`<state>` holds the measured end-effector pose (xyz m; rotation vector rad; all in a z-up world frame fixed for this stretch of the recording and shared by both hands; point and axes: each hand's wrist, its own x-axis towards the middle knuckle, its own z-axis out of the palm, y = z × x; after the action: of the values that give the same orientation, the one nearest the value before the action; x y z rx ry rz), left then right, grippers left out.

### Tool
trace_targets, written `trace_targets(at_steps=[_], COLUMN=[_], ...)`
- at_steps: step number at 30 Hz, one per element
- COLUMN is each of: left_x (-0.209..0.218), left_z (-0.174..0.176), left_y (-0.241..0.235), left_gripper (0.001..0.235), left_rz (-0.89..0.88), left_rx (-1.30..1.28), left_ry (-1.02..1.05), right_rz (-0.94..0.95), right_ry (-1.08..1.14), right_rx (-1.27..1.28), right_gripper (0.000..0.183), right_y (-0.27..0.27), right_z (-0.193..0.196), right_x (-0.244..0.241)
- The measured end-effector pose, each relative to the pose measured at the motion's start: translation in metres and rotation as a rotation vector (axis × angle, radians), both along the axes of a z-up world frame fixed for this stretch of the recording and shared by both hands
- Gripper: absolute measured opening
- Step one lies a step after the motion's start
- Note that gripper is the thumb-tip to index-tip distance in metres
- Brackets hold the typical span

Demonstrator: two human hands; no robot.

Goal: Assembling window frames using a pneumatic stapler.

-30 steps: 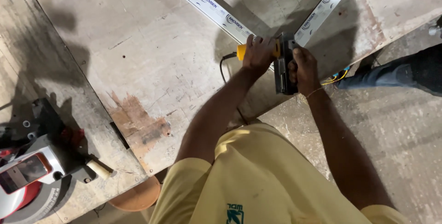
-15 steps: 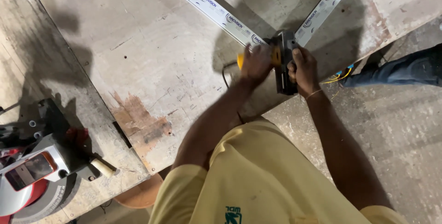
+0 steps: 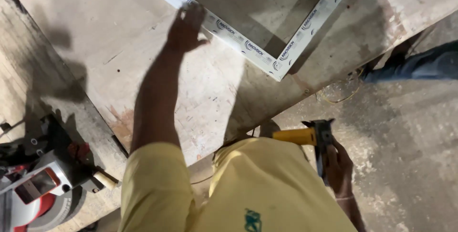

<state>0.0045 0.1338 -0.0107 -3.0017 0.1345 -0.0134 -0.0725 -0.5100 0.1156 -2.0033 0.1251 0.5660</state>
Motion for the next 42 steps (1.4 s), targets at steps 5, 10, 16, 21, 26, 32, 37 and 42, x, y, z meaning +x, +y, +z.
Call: trace_targets(at_steps=[5,10,16,21,26,32,37,42], left_x=[0.054,0.060,0.002,-0.086,-0.110,-0.141,-0.047,0.037], left_z=[0.002,-0.042,-0.075,-0.017,0.070,0.096,0.125,0.235], left_y=[0.024,-0.078,-0.245,-0.148,-0.093,-0.058,-0.067,-0.095], left_gripper=[0.103,0.086,0.062,0.089,0.083,0.081,0.099,0.084], left_rz=[-0.103,-0.171,-0.291,-0.181,-0.035,0.078,0.189,0.260], left_rx=[0.035,-0.290,-0.281,-0.474,-0.248,-0.117,-0.002,-0.582], left_ry=[0.132,0.008,0.024,-0.118,0.097,-0.051,-0.396,-0.449], right_rz=[-0.192,-0.300,-0.330,-0.323,-0.281,-0.203,-0.022,0.128], right_ry=[0.104,0.089,0.206,0.283,0.229,0.215,0.099,0.019], right_rx=[-0.094,-0.058,-0.108,-0.180,0.125,0.043,0.014,-0.199], right_gripper=[0.042,0.040,0.044,0.045,0.046,0.046,0.039,0.043], right_y=[-0.037,-0.093,-0.116,-0.110,-0.117,-0.068,-0.029,0.004], right_z=[-0.002,-0.029,-0.082,-0.092,-0.132,-0.091,-0.050,-0.015], right_x=[-0.009,-0.008,0.004,0.019,0.023,0.039,0.048,0.052])
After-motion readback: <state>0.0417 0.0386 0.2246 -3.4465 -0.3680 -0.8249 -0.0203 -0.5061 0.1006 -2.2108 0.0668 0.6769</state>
